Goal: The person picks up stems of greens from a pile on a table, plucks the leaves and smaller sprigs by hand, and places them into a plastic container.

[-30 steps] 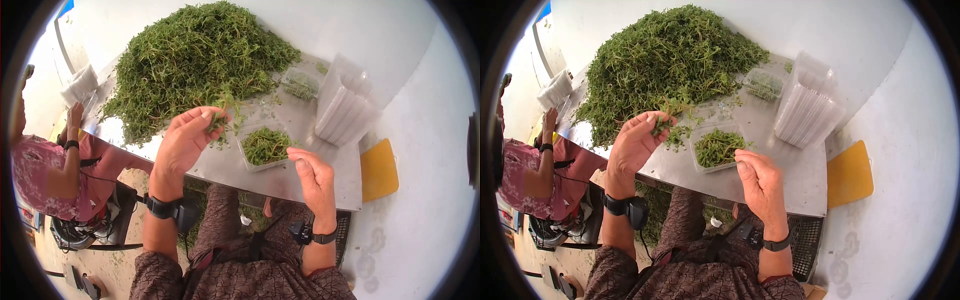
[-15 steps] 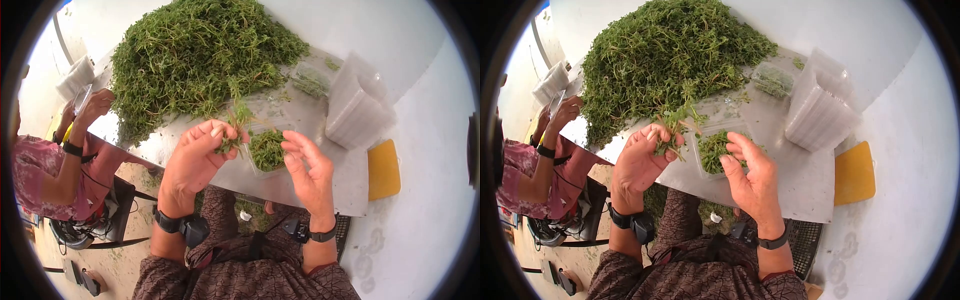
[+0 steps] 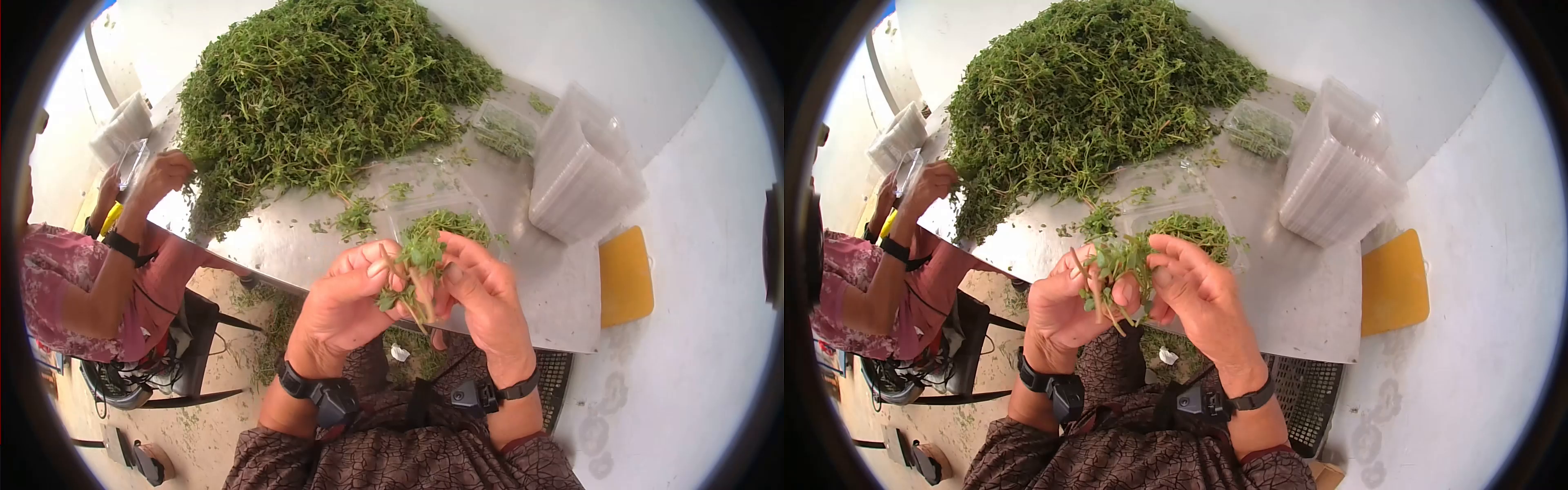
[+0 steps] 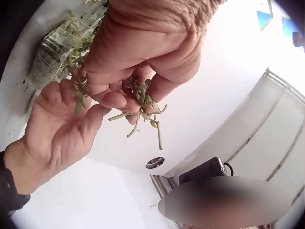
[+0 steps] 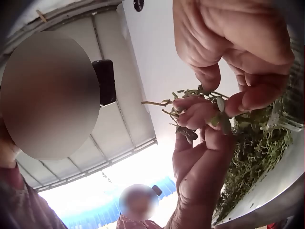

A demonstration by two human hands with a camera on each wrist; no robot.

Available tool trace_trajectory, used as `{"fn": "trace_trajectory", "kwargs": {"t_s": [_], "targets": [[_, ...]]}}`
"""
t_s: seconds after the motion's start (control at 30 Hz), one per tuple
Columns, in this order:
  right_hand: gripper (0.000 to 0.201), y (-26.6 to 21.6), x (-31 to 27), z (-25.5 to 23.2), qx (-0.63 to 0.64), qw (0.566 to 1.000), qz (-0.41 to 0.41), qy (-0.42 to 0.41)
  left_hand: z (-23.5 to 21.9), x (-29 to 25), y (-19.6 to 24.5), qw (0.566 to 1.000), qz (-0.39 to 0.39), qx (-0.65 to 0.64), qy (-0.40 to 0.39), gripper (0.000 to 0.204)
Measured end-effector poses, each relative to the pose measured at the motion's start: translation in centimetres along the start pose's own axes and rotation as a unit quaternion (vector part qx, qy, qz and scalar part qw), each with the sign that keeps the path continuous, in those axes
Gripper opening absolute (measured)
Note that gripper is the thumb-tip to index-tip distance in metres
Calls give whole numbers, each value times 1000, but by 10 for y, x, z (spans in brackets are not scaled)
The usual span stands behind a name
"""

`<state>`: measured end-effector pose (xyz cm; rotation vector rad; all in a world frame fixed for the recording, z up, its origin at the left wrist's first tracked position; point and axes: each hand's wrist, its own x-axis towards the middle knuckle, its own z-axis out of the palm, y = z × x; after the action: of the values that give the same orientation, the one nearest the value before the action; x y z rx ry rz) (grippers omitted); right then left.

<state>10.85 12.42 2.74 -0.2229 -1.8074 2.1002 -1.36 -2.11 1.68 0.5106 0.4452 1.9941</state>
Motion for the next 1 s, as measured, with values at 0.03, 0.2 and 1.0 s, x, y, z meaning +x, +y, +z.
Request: {"fn": "trace_trajectory", "kwargs": {"t_s": [0.03,0.2,1.0], "targets": [[48,1,-1,1,17,1000,18,0,0,0,-3,1000,-12,-15,-4,25],[35,-3,-8,8,31,997,61,-28,3,0,-13,999,-14,-21,-45,25],[17,-8,-46,13,69,994,-47,66,3,-26,-39,997,-53,-56,30,28]]}}
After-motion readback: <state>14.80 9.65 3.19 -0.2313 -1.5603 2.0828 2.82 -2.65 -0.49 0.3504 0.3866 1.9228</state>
